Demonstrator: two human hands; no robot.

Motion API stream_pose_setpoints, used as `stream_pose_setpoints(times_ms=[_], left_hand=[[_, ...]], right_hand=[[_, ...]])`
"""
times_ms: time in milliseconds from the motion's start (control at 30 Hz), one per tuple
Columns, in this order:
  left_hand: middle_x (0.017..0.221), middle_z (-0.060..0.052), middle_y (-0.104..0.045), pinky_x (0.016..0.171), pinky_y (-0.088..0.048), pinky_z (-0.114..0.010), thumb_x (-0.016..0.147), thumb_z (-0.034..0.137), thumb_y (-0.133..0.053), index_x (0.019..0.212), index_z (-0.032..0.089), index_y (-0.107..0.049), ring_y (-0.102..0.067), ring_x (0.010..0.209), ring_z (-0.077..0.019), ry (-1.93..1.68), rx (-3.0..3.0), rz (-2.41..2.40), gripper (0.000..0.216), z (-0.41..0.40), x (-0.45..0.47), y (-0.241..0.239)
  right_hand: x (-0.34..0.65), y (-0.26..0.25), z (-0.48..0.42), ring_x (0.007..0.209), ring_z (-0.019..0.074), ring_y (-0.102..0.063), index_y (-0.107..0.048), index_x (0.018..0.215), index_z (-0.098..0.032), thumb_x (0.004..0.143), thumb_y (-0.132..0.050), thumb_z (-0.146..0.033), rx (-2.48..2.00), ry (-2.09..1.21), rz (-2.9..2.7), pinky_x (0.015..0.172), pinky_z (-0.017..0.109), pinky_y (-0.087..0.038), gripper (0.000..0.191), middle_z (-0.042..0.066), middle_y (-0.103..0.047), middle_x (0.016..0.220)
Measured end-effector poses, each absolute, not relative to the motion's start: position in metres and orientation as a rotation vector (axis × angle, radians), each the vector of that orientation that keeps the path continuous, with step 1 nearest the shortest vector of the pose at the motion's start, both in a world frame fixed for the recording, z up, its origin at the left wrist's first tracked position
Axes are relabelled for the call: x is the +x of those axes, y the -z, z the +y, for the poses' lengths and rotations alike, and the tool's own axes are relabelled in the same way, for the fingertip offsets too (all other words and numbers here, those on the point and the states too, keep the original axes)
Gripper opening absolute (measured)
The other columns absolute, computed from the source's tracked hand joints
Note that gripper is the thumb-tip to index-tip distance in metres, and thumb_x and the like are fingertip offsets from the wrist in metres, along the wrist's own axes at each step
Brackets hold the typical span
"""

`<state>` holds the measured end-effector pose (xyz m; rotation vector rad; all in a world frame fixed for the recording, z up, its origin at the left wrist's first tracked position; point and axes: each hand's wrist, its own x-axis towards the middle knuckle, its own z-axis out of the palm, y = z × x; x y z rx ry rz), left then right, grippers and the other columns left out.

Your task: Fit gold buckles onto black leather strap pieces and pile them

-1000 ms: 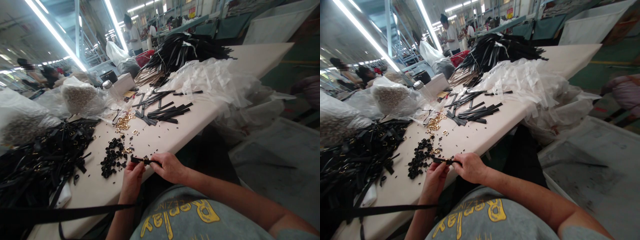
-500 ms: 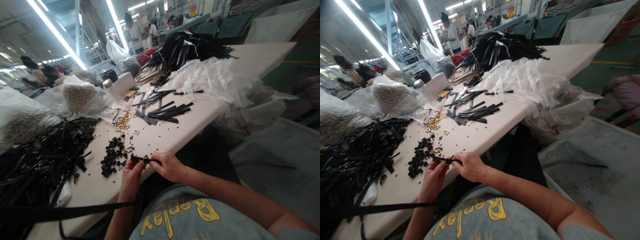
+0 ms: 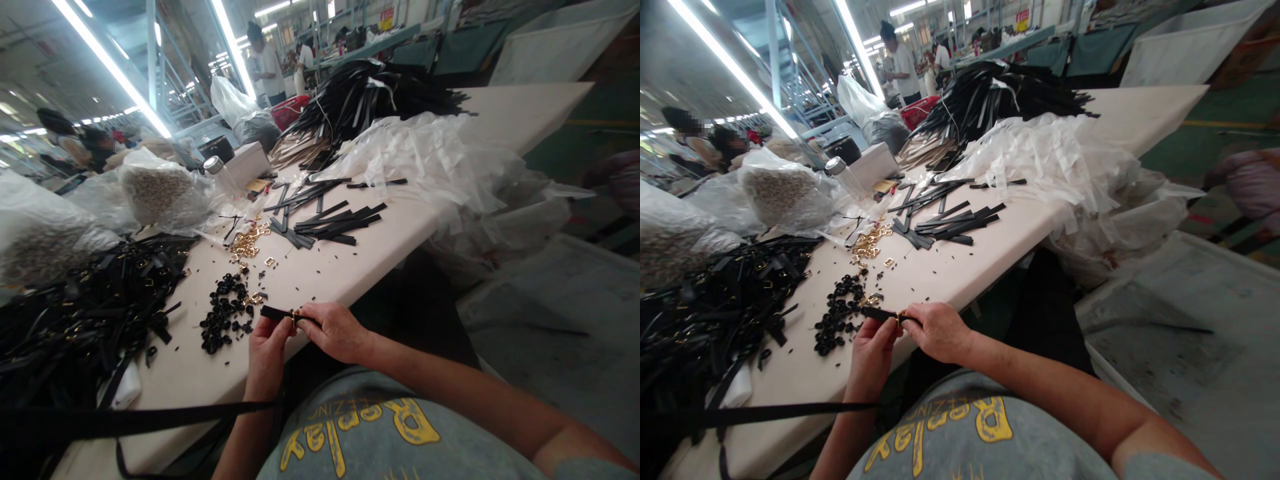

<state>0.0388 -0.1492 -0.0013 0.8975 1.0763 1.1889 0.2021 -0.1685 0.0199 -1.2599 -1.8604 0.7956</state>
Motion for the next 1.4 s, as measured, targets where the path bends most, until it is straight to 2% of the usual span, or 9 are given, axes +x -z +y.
stream_pose_setpoints(times_ms=[433,567,700,833,933,1067,1200,1267,1400], left_hand=[[0.076,-0.001,-0.072,0.059,-0.049,-0.018,0.063,0.026,-0.084,0.08,0.018,-0.075,-0.062,0.064,-0.0095,-1.22,0.805,1.054,0.021,-0.15,0.039,-0.001],[0.074,-0.001,-0.073,0.063,-0.05,-0.02,0.067,0.029,-0.083,0.084,0.018,-0.077,-0.061,0.065,-0.01,-1.276,0.929,1.161,0.021,-0.148,0.039,0.004],[0.084,-0.004,-0.076,0.076,-0.054,-0.029,0.073,0.032,-0.078,0.089,0.018,-0.078,-0.066,0.077,-0.0175,-1.278,1.191,1.273,0.021,-0.152,0.04,0.008],[0.097,-0.005,-0.076,0.092,-0.05,-0.036,0.078,0.029,-0.073,0.095,0.023,-0.079,-0.066,0.093,-0.023,-1.29,1.517,1.285,0.018,-0.158,0.038,0.002],[0.098,-0.007,-0.075,0.089,-0.051,-0.035,0.079,0.03,-0.072,0.099,0.024,-0.078,-0.066,0.091,-0.0237,-1.248,1.618,1.248,0.022,-0.163,0.033,-0.004],[0.082,-0.007,-0.073,0.077,-0.053,-0.031,0.085,0.039,-0.066,0.09,0.02,-0.079,-0.065,0.077,-0.0203,-1.207,1.414,1.165,0.024,-0.162,0.025,-0.004],[0.081,-0.006,-0.072,0.066,-0.052,-0.026,0.08,0.038,-0.071,0.083,0.018,-0.077,-0.061,0.068,-0.0155,-1.183,1.179,1.045,0.022,-0.159,0.023,0.001],[0.086,-0.006,-0.073,0.069,-0.053,-0.025,0.076,0.034,-0.076,0.088,0.019,-0.077,-0.063,0.072,-0.0153,-1.128,1.161,1.036,0.02,-0.158,0.022,0.0],[0.109,-0.009,-0.074,0.083,-0.055,-0.03,0.071,0.03,-0.08,0.11,0.022,-0.073,-0.068,0.095,-0.0219,-0.937,1.134,1.002,0.041,-0.157,0.021,-0.01]], right_hand=[[0.199,-0.016,-0.166,0.073,0.0144,-0.058,-0.065,0.085,-0.017,0.094,-0.051,-0.021,-1.242,-0.857,-1.851,0.068,0.024,-0.039,0.017,0.003,-0.067,0.081],[0.195,-0.015,-0.166,0.068,0.0127,-0.055,-0.063,0.079,-0.017,0.091,-0.053,-0.02,-1.272,-0.857,-1.775,0.064,0.023,-0.037,0.017,0.001,-0.063,0.073],[0.192,-0.012,-0.165,0.06,0.0105,-0.048,-0.059,0.069,-0.016,0.087,-0.055,-0.02,-1.313,-0.899,-1.694,0.058,0.022,-0.033,0.019,-0.002,-0.056,0.064],[0.195,-0.01,-0.164,0.056,0.009,-0.043,-0.058,0.065,-0.016,0.088,-0.054,-0.022,-1.267,-0.923,-1.656,0.055,0.021,-0.032,0.024,-0.004,-0.05,0.059],[0.199,-0.011,-0.165,0.057,0.0093,-0.047,-0.065,0.071,-0.015,0.09,-0.054,-0.024,-1.238,-0.95,-1.627,0.056,0.021,-0.034,0.023,-0.004,-0.055,0.061],[0.202,-0.016,-0.169,0.069,0.0118,-0.059,-0.071,0.085,-0.017,0.092,-0.052,-0.023,-1.138,-0.99,-1.657,0.065,0.021,-0.041,0.022,0.0,-0.069,0.078],[0.202,-0.018,-0.172,0.065,0.0116,-0.058,-0.07,0.082,-0.017,0.09,-0.054,-0.021,-1.139,-0.919,-1.734,0.062,0.021,-0.04,0.019,0.0,-0.067,0.072],[0.202,-0.018,-0.172,0.063,0.0109,-0.056,-0.068,0.079,-0.017,0.09,-0.054,-0.02,-1.119,-0.887,-1.755,0.06,0.021,-0.038,0.017,-0.001,-0.065,0.07],[0.204,-0.018,-0.173,0.061,0.0106,-0.051,-0.061,0.073,-0.018,0.089,-0.054,-0.02,-1.083,-0.845,-1.806,0.06,0.021,-0.037,0.017,-0.001,-0.062,0.068]])
